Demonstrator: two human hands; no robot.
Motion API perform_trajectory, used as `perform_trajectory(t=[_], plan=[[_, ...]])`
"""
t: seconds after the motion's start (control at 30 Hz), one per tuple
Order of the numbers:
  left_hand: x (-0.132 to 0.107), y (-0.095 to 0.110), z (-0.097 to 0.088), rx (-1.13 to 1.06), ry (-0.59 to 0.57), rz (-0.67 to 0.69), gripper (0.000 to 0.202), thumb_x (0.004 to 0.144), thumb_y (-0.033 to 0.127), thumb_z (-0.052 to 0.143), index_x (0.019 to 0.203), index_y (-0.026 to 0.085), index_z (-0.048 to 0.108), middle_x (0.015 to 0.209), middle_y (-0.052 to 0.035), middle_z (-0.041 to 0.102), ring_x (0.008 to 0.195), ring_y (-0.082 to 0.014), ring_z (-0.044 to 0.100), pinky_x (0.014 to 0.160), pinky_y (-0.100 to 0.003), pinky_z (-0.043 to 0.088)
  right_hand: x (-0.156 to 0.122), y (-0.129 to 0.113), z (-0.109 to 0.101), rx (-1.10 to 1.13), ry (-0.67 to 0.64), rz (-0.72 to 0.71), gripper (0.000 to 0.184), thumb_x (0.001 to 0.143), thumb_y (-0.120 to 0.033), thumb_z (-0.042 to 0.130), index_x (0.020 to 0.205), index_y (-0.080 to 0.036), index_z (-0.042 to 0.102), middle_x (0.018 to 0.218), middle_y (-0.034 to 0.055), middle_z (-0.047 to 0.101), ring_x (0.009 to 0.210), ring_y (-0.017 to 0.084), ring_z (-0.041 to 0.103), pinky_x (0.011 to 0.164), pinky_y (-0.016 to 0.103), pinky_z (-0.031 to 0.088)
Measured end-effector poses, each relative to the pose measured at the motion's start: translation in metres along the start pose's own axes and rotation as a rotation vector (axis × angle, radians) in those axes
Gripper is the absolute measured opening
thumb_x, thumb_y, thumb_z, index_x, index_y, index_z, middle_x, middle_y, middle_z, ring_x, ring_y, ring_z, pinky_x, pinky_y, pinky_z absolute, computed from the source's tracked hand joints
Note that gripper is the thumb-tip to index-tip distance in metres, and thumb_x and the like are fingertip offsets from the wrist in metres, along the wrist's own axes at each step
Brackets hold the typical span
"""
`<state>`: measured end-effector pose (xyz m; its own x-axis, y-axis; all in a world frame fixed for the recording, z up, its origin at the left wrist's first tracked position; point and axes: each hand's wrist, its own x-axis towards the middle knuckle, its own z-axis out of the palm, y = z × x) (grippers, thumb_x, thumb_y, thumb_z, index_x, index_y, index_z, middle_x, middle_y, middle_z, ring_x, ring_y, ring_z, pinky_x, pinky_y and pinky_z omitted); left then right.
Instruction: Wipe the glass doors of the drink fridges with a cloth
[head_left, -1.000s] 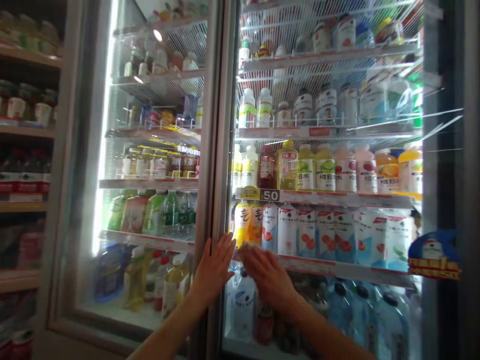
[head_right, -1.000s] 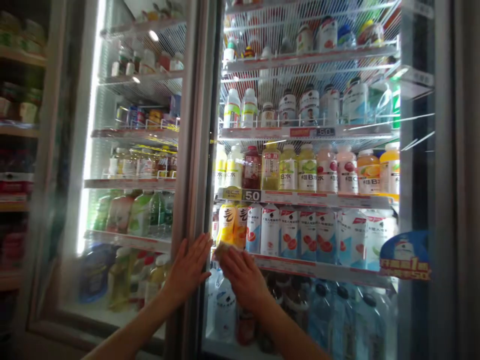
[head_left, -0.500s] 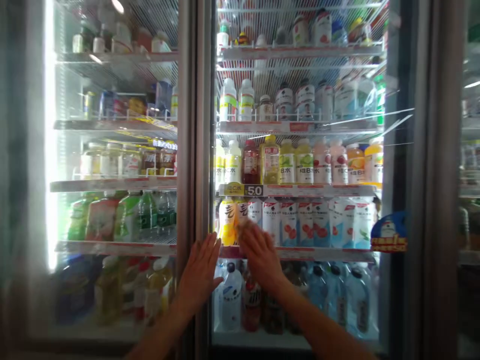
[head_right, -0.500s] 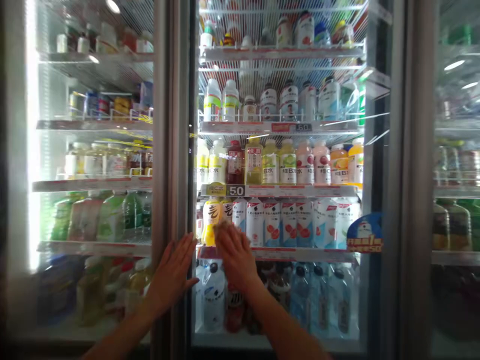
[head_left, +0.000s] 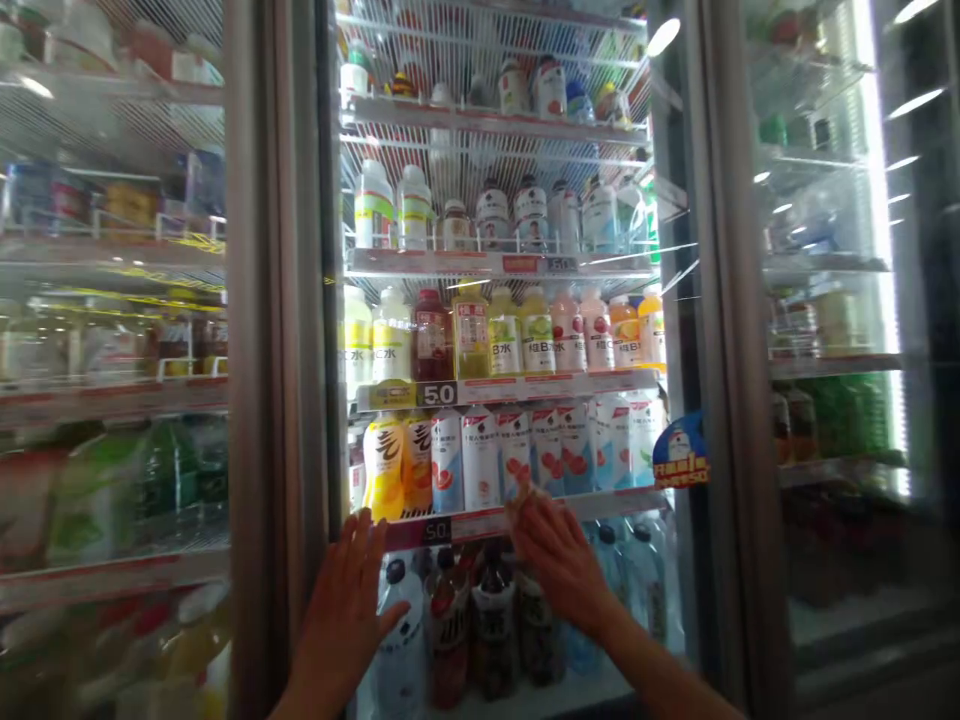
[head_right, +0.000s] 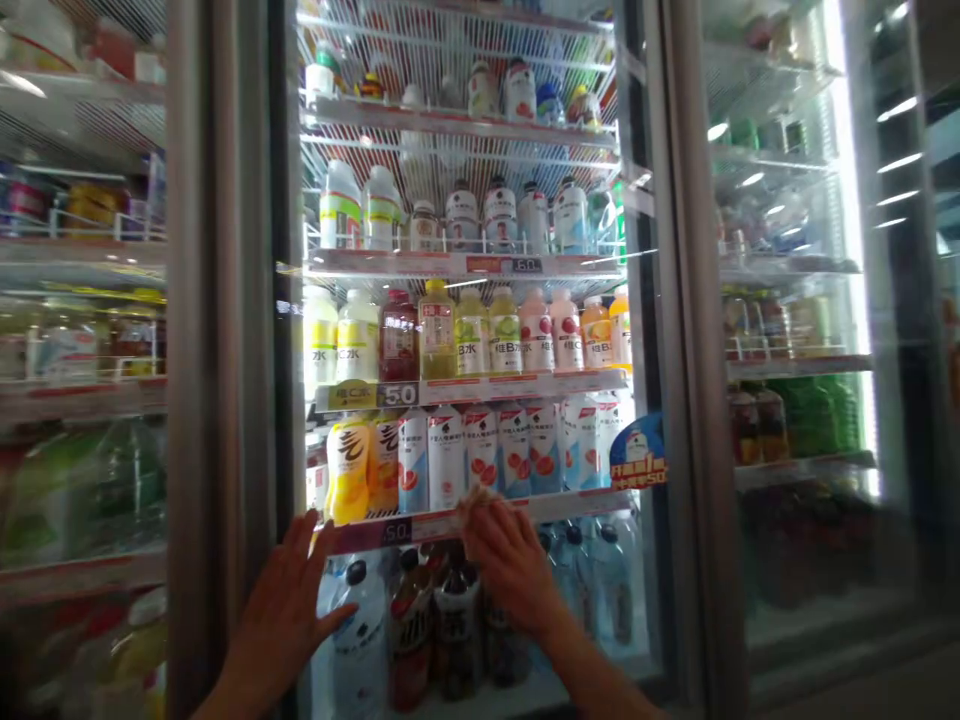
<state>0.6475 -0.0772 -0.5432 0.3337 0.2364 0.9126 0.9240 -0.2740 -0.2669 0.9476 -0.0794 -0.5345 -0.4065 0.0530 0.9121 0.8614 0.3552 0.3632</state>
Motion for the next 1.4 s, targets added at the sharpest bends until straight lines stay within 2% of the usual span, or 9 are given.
perform_trajectory(t=[0.13, 0.27, 0.43, 0.6, 0.83, 0.97, 1.1, 1.27, 1.4], plan=[[0.037, 0.040, -0.003, -0.084, 0.045, -0.018, 0.072, 0.087, 0.046, 0.041, 0.145, 0.018, 0.009, 0.151, -0.0164, 0.018, 0.140, -0.0304, 0.014, 0.110, -0.053, 0.018, -0.007, 0.019, -0.006, -0.083, 0.079, 0.198, 0.042, 0.084, -0.013, 0.043, 0.124, -0.019, 0.054, 0.144, 0.0081, 0.038, 0.138, 0.028, 0.021, 0.109, 0.047, 0.026], [0.076, 0.074, 0.005, -0.176, 0.059, 0.012, 0.084, 0.079, 0.057, 0.049, 0.145, 0.023, 0.010, 0.151, -0.0132, 0.020, 0.140, -0.0305, 0.011, 0.111, -0.054, 0.010, -0.034, 0.042, -0.017, -0.089, 0.021, 0.105, 0.046, 0.084, -0.006, 0.040, 0.125, -0.023, 0.053, 0.145, 0.0022, 0.037, 0.138, 0.024, 0.024, 0.110, 0.043, 0.027], [0.082, 0.076, 0.016, -0.196, 0.041, 0.003, 0.087, 0.075, 0.065, 0.047, 0.144, 0.028, 0.009, 0.151, -0.0114, 0.019, 0.140, -0.0330, 0.011, 0.109, -0.058, 0.007, -0.035, 0.088, -0.027, -0.125, 0.157, 0.294, 0.052, 0.087, -0.011, 0.041, 0.137, -0.022, 0.038, 0.149, 0.0089, 0.026, 0.138, 0.029, 0.020, 0.105, 0.054, 0.031], [0.080, 0.075, 0.014, -0.171, 0.040, 0.006, 0.066, 0.087, 0.050, 0.031, 0.145, 0.025, 0.011, 0.151, -0.0133, 0.019, 0.140, -0.0338, 0.010, 0.107, -0.062, 0.012, -0.083, 0.093, -0.034, -0.120, 0.004, 0.259, 0.059, 0.086, -0.005, 0.039, 0.140, -0.028, 0.033, 0.150, 0.0043, 0.026, 0.138, 0.024, 0.021, 0.105, 0.046, 0.036], [0.085, 0.079, 0.009, -0.132, 0.041, 0.027, 0.065, 0.087, 0.038, 0.034, 0.145, 0.027, 0.007, 0.153, -0.0110, 0.008, 0.138, -0.0393, 0.014, 0.101, -0.068, 0.020, -0.123, 0.129, -0.043, -0.120, 0.116, 0.513, 0.055, 0.092, -0.015, 0.035, 0.143, -0.030, 0.023, 0.153, 0.0045, 0.014, 0.139, 0.025, 0.017, 0.108, 0.053, 0.029], [0.085, 0.082, 0.006, -0.155, 0.037, 0.035, 0.065, 0.088, 0.037, 0.034, 0.145, 0.026, 0.006, 0.153, -0.0121, 0.011, 0.138, -0.0396, 0.013, 0.101, -0.068, 0.020, -0.136, 0.123, -0.038, -0.087, 0.178, 0.615, 0.052, 0.094, -0.018, 0.031, 0.144, -0.028, 0.022, 0.153, 0.0036, 0.012, 0.140, 0.023, 0.015, 0.111, 0.051, 0.025], [0.083, 0.082, 0.007, -0.137, 0.034, 0.042, 0.067, 0.088, 0.036, 0.038, 0.145, 0.026, 0.006, 0.153, -0.0133, 0.010, 0.139, -0.0368, 0.008, 0.104, -0.065, 0.017, -0.096, 0.090, -0.016, -0.088, 0.274, 0.645, 0.053, 0.093, -0.018, 0.032, 0.144, -0.027, 0.021, 0.154, 0.0047, 0.010, 0.140, 0.026, 0.010, 0.109, 0.057, 0.026], [0.076, 0.076, 0.011, -0.145, 0.068, 0.067, 0.063, 0.090, 0.043, 0.031, 0.145, 0.024, 0.009, 0.152, -0.0128, 0.014, 0.140, -0.0329, 0.009, 0.107, -0.062, 0.014, -0.069, 0.032, -0.001, -0.003, 0.052, 0.177, 0.054, 0.086, -0.010, 0.041, 0.135, -0.032, 0.041, 0.146, -0.0009, 0.034, 0.137, 0.023, 0.026, 0.108, 0.047, 0.032], [0.062, 0.069, 0.014, -0.162, 0.076, 0.063, 0.067, 0.088, 0.055, 0.029, 0.144, 0.024, 0.013, 0.149, -0.0117, 0.027, 0.140, -0.0282, 0.014, 0.110, -0.055, 0.013, -0.063, 0.026, -0.002, -0.102, 0.233, 0.494, 0.058, 0.087, -0.007, 0.035, 0.142, -0.023, 0.027, 0.152, 0.0082, 0.018, 0.140, 0.026, 0.015, 0.106, 0.055, 0.029]])
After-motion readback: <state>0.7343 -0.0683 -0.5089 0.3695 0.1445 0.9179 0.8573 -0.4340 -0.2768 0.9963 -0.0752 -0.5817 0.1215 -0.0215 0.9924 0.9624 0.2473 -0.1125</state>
